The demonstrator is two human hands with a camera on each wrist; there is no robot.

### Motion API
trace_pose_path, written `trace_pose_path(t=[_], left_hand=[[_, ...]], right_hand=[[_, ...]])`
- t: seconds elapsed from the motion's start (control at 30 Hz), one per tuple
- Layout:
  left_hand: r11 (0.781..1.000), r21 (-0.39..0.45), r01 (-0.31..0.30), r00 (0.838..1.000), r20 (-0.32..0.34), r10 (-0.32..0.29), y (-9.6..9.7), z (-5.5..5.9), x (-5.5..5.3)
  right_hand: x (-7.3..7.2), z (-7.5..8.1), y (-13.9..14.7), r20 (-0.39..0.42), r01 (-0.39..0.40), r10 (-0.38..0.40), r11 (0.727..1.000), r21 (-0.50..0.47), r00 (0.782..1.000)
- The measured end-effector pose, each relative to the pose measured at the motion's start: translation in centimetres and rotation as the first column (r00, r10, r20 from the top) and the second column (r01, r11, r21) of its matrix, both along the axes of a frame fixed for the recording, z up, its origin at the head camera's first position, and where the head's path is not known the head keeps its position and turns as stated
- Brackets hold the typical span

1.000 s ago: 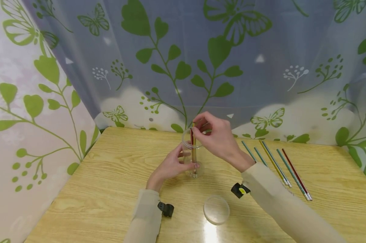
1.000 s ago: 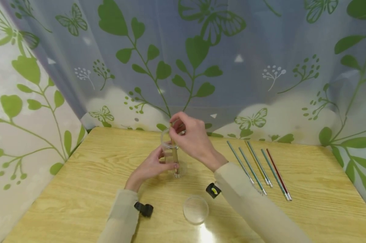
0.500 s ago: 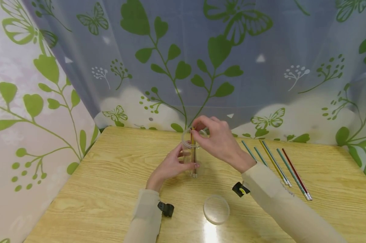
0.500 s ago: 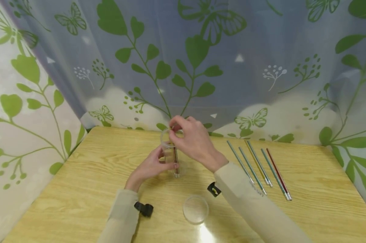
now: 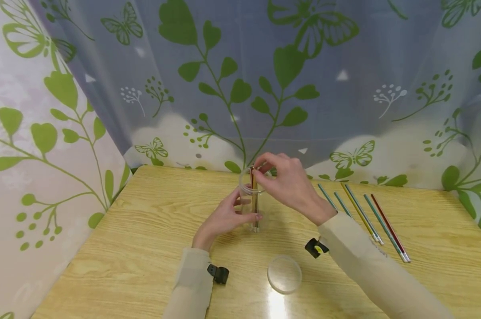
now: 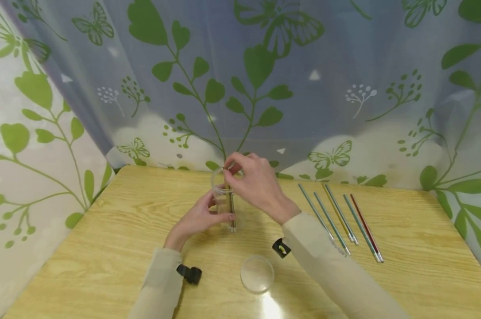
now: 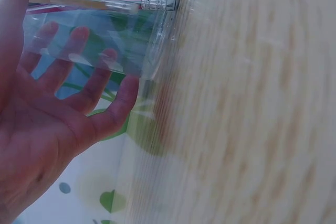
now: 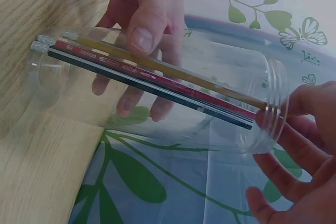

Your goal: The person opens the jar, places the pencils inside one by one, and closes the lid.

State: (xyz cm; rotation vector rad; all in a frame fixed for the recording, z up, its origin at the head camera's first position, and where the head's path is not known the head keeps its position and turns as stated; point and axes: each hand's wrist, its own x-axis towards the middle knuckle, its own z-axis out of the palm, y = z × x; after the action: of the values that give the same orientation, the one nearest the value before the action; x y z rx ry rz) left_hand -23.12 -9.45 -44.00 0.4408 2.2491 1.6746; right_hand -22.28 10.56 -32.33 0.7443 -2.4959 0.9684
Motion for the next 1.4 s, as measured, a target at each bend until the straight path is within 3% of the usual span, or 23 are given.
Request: trace_pose_path(t=[0.2, 0.57, 0.7, 1.0, 1.4], left_hand=[[1.0, -0.006, 0.001, 1.0, -0.011, -0.001, 0.0, -0.1, -0.2], [1.0, 0.003, 0.0, 1.0, -0.019, 0.0, 0.0, -0.4, -0.5], [1.0, 0.005, 0.003, 1.0, -0.016, -0.003, 0.0, -0.3, -0.5], [1.0, -0.005, -0.009, 1.0, -0.021, 0.009, 0.1, -0.5, -0.6], [1.0, -0.011, -0.014, 1.0, -0.023, 0.014, 0.1, -0.3, -0.2]], right_hand=[[0.0, 0.0, 0.0, 0.148, -0.008, -0.003, 0.997, 0.077, 0.989], [-0.2, 0.1, 0.1, 0.211, -0.058, 0.042, 0.996, 0.067, 0.977], [-0.1, 0.1, 0.5, 0.182, -0.041, 0.038, 0.999, 0.016, 0.982], [0.1, -0.4, 2.4, 0.026, -0.01, 0.012, 0.995, -0.097, 1.0], [1.1, -1.7, 6.2, -0.011, 0.077, -0.078, 0.995, -0.067, 0.997]])
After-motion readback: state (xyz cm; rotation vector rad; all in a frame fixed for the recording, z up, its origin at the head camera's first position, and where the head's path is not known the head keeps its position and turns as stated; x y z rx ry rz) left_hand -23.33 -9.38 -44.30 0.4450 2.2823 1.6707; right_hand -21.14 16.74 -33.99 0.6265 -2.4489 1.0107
